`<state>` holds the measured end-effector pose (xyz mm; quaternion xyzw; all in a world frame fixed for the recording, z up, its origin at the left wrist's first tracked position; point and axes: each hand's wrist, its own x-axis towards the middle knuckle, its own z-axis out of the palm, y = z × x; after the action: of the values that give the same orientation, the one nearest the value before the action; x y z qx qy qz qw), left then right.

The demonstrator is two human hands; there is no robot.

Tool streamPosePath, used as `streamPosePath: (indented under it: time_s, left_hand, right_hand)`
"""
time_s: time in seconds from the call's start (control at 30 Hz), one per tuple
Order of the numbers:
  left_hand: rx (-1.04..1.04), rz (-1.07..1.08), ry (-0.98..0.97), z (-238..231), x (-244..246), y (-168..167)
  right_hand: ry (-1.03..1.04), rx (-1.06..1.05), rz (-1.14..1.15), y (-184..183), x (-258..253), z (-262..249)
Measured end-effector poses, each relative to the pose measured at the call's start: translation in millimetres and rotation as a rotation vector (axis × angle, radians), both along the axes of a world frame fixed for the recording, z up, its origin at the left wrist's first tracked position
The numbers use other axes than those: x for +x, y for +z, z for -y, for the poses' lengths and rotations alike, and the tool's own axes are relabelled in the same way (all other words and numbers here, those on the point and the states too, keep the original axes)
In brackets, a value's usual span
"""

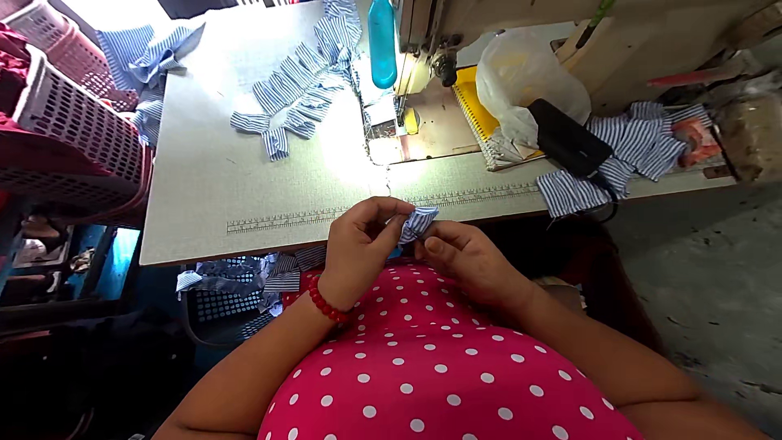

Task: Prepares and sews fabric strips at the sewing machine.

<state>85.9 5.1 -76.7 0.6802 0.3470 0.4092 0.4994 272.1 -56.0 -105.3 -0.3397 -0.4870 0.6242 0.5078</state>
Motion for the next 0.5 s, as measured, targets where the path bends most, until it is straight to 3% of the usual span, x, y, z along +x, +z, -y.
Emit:
streamPosePath:
  time_s: [0.2,0.43,0.5]
  left_hand:
    - [0.098,-0.06,0.076,-3,-3,-5]
    - [0.243,0.049,0.101,-4,-3,-2]
    - [0.362,0.024,0.128,-3,-2,-4]
  right_hand:
    - [-0.019,0.08,0.002,6,6,3]
    - [-0.35,0.117,0.243,26,5,2]
    - [-0.359,0.097,0.238,27,-3,4]
